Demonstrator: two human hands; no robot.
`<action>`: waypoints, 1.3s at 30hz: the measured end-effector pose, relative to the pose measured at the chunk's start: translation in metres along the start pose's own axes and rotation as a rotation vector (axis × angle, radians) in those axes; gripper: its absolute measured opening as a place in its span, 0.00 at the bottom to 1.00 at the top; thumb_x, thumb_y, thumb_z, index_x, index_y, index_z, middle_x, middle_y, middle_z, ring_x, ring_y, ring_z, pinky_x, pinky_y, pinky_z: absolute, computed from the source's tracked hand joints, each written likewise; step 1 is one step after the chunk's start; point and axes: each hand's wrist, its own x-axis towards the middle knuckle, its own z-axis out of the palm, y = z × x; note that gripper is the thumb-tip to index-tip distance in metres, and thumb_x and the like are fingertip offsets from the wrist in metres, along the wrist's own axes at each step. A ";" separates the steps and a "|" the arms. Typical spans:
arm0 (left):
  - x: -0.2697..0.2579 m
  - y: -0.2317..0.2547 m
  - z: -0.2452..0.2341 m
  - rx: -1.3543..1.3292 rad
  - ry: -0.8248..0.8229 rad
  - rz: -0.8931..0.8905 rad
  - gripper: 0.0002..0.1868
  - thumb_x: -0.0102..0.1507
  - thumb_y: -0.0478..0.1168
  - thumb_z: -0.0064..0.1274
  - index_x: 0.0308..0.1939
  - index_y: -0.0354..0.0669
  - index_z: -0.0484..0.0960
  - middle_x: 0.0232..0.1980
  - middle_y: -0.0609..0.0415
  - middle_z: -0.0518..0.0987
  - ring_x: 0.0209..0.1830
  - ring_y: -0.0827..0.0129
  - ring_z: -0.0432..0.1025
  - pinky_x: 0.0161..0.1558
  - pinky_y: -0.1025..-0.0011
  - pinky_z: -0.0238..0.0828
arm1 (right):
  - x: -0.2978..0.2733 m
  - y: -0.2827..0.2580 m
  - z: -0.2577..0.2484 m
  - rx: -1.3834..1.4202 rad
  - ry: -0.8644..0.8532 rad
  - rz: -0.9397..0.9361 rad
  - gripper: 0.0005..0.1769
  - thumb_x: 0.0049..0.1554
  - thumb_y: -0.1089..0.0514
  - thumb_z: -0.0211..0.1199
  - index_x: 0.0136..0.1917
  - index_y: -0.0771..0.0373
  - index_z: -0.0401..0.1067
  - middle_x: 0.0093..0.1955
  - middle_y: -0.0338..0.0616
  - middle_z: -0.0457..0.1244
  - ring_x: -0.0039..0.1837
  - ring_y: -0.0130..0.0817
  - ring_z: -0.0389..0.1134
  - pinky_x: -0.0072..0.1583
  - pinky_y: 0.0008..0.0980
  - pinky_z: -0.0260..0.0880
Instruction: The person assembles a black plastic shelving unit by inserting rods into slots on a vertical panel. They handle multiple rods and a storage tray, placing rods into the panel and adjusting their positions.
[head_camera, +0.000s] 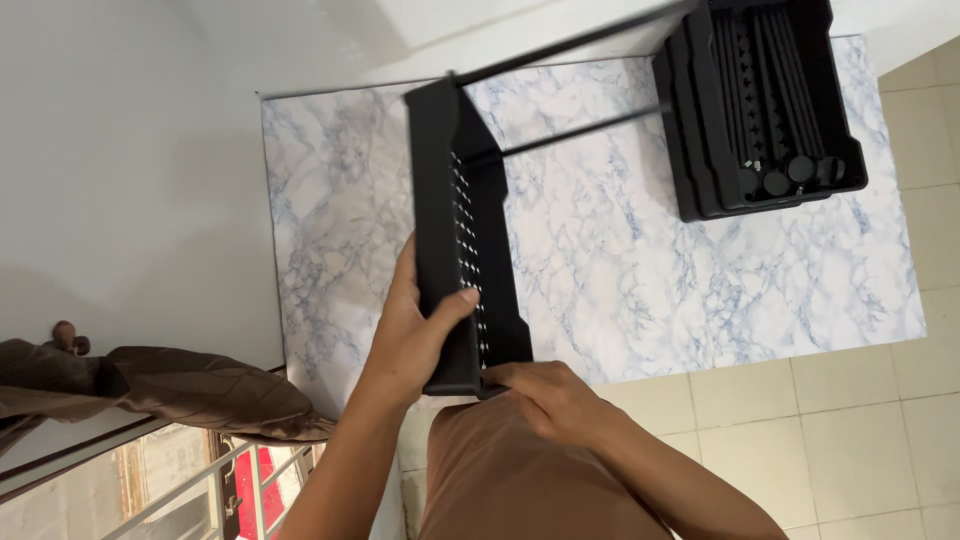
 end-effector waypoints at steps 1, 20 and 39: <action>0.001 0.002 0.000 -0.039 -0.038 0.004 0.44 0.62 0.40 0.51 0.81 0.39 0.51 0.73 0.42 0.68 0.70 0.60 0.66 0.69 0.64 0.61 | -0.001 -0.002 -0.003 0.001 -0.009 0.023 0.19 0.54 0.72 0.59 0.60 0.69 0.73 0.41 0.54 0.70 0.41 0.47 0.73 0.43 0.40 0.72; -0.054 -0.037 0.015 -0.017 -0.012 0.155 0.40 0.71 0.42 0.41 0.82 0.33 0.42 0.84 0.39 0.54 0.84 0.54 0.51 0.78 0.60 0.46 | 0.058 -0.037 -0.041 0.761 0.003 0.347 0.23 0.63 0.65 0.59 0.71 0.69 0.64 0.53 0.41 0.71 0.50 0.18 0.67 0.49 0.21 0.66; 0.007 -0.047 -0.007 0.043 0.041 0.157 0.38 0.71 0.48 0.41 0.80 0.33 0.49 0.81 0.40 0.59 0.82 0.57 0.53 0.77 0.64 0.47 | 0.100 0.017 -0.028 0.918 0.090 0.378 0.29 0.65 0.61 0.58 0.78 0.69 0.60 0.58 0.45 0.69 0.55 0.24 0.69 0.55 0.26 0.71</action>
